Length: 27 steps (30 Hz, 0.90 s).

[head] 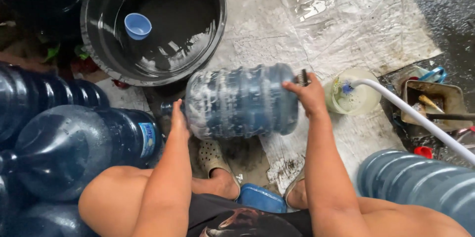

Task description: The person scrubs the exterior of a large blue water jug with a soapy sponge, rinses it with a hose, and repeats the process. They also use a small blue cup to pour water into the jug for rinsing.

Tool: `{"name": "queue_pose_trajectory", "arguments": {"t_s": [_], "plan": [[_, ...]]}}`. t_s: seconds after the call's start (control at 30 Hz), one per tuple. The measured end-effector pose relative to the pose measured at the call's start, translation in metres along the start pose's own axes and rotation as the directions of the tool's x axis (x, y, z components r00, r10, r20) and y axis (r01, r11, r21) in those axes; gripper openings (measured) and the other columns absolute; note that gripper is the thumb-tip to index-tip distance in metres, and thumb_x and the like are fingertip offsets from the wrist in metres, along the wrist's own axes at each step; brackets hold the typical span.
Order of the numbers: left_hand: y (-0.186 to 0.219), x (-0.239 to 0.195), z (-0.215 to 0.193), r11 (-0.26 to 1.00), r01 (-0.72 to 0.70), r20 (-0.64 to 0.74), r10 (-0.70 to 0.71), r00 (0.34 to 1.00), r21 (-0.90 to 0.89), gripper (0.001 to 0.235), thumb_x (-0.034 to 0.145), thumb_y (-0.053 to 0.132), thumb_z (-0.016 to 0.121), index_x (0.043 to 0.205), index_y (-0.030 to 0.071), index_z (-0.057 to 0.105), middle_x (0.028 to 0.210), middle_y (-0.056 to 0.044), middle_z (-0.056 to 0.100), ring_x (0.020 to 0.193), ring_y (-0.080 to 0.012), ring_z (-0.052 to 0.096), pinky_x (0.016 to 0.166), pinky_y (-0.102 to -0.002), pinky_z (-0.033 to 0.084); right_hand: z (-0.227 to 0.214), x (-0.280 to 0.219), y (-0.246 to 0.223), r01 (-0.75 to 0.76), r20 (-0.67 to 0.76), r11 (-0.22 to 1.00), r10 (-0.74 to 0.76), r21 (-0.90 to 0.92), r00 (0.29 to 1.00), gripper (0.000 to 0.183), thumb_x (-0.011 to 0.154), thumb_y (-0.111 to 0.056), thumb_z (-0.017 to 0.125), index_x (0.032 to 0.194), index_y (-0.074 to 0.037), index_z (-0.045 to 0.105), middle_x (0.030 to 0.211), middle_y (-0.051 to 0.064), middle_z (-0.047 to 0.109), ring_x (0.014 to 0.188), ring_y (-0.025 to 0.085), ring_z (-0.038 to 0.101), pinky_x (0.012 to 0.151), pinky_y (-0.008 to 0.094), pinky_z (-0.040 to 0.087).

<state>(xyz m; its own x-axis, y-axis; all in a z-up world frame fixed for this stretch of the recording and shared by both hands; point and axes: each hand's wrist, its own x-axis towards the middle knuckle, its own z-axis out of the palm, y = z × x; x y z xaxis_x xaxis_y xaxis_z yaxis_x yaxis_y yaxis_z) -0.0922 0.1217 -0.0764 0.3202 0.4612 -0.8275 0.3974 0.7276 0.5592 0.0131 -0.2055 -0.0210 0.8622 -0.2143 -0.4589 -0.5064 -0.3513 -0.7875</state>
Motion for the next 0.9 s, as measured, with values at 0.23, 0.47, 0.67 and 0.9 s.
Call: {"name": "queue_pose_trajectory", "arguments": {"t_s": [0.23,0.47,0.67,0.9], "plan": [[0.012,-0.075,0.055,0.529,-0.555,-0.158,0.800,0.579,0.642,0.077,0.083,0.053,0.066,0.142,0.017,0.033,0.146,-0.016,0.029,0.137,-0.0321,0.030,0.114,-0.053,0.018,-0.009,-0.017,-0.035,-0.004,0.007,0.935,0.006,-0.354,1.000,0.081,0.056,-0.056,0.082,0.119,-0.015,0.052,0.101,0.018,0.067,0.100,0.033,0.063,0.088,0.043,0.049],[-0.030,-0.116,0.113,-0.511,-0.799,0.900,0.427,0.084,0.317,0.082,0.067,0.063,0.065,0.133,0.016,0.051,0.130,-0.011,0.055,0.125,-0.0404,0.044,0.102,-0.059,0.034,-0.111,0.074,0.023,-0.105,-0.086,0.862,0.072,-0.497,0.994,0.073,0.085,-0.065,0.055,0.121,-0.002,0.059,0.112,0.024,0.062,0.115,0.036,0.054,0.096,0.049,0.040],[-0.039,-0.102,0.118,-0.533,-0.782,0.886,0.460,0.053,0.323,0.086,0.065,0.069,0.063,0.133,0.017,0.053,0.127,-0.009,0.058,0.127,-0.0379,0.043,0.103,-0.053,0.036,-0.105,0.091,0.059,-0.114,0.121,0.634,0.316,-0.765,0.941,0.056,0.077,-0.026,0.048,0.118,0.010,0.059,0.119,0.028,0.060,0.118,0.039,0.052,0.101,0.050,0.040],[-0.038,-0.092,0.122,-0.510,-0.800,0.879,0.474,0.046,0.316,0.085,0.063,0.069,0.064,0.131,0.019,0.055,0.125,-0.007,0.060,0.126,-0.0345,0.046,0.105,-0.051,0.035,-0.096,0.121,0.111,0.154,0.212,0.378,0.118,-0.913,0.970,0.039,0.075,-0.024,0.063,0.106,0.000,0.070,0.102,0.023,0.068,0.103,0.038,0.063,0.091,0.046,0.051]]}}
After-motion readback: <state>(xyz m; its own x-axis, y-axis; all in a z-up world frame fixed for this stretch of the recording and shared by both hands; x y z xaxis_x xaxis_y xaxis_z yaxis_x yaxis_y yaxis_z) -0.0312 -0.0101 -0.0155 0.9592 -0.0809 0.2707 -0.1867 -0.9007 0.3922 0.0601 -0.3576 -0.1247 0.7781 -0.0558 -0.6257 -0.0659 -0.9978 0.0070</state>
